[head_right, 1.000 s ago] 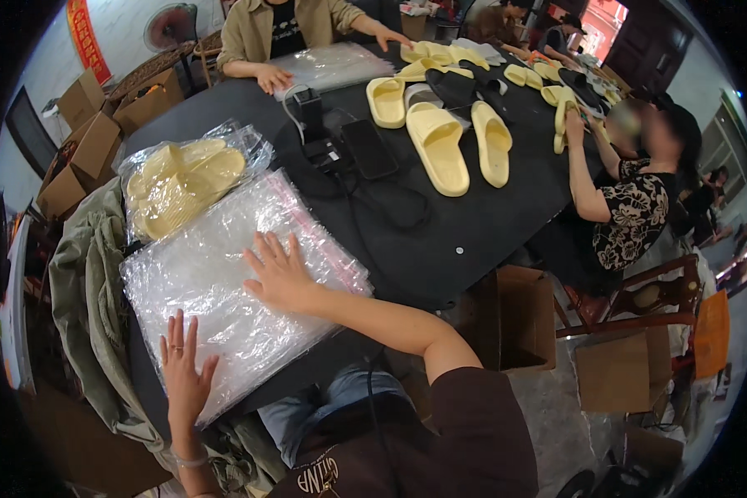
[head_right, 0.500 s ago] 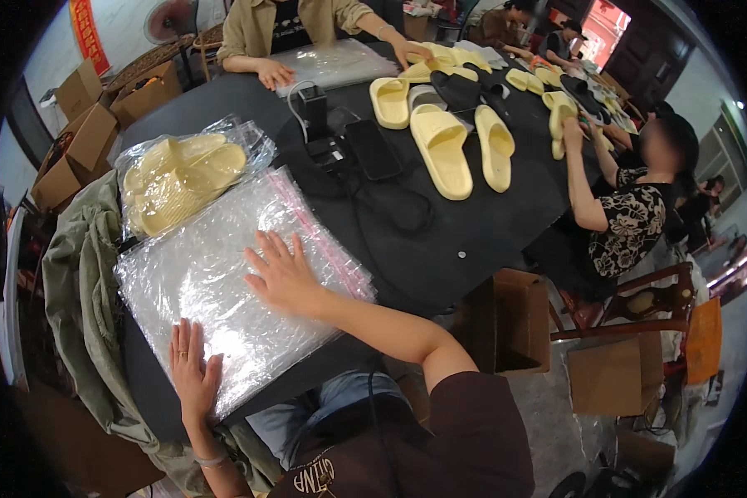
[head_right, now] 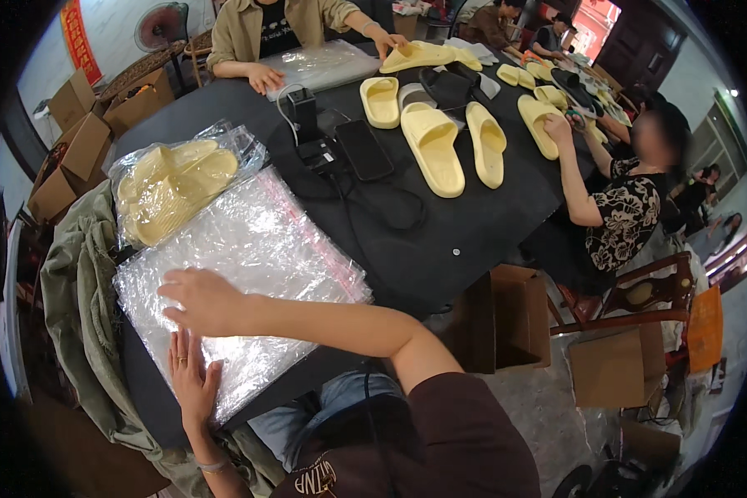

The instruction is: The person packs pairs of slippers into clear plastic bags. They retrieve slippers from a large green sack, place them on a table, and insert them into bags. The person handles multiple pairs of yellow, white, and black slippers throughout the process.

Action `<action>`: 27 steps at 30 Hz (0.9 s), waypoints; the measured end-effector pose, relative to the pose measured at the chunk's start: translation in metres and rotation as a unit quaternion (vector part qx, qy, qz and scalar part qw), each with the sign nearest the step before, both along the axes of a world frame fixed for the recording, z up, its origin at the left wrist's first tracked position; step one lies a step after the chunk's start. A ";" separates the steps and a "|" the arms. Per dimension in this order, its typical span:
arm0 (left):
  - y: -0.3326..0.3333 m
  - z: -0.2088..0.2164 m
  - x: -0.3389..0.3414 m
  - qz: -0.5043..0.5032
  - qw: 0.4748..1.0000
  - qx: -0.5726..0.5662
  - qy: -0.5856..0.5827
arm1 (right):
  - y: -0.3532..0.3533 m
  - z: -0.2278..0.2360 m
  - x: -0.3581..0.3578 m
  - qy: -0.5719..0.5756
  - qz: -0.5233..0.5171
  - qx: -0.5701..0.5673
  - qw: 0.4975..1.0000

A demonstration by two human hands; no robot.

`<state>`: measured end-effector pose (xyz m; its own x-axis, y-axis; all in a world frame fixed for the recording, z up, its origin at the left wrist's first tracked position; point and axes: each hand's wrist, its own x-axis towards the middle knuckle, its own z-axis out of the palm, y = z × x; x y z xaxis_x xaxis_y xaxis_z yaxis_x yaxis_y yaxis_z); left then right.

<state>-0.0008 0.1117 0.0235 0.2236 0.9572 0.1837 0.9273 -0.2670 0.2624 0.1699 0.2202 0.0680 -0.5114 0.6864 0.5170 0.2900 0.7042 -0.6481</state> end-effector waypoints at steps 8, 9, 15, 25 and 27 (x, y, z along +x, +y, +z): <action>0.004 -0.010 -0.005 -0.003 1.000 0.013 0.010 | 0.004 -0.066 -0.048 -0.158 -0.065 -0.031 0.985; 0.004 -0.010 -0.006 -0.001 1.000 0.004 0.007 | 0.003 -0.071 -0.045 -0.135 -0.058 -0.050 0.988; 0.001 -0.012 -0.012 0.008 1.000 -0.004 -0.022 | 0.008 -0.078 -0.036 -0.128 -0.042 -0.065 0.989; 0.001 -0.019 -0.033 0.005 0.982 0.007 -0.190 | 0.004 -0.075 -0.037 -0.163 -0.029 -0.040 0.985; 0.001 -0.023 -0.035 -0.001 0.978 0.021 -0.209 | 0.005 -0.077 -0.037 -0.155 -0.033 -0.029 0.987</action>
<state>-0.0361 0.1128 0.0006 0.1219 0.9467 0.2981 0.7413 -0.2866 0.6069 0.1330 0.2248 -0.0092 -0.5928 0.7467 0.3017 0.5243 0.6422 -0.5592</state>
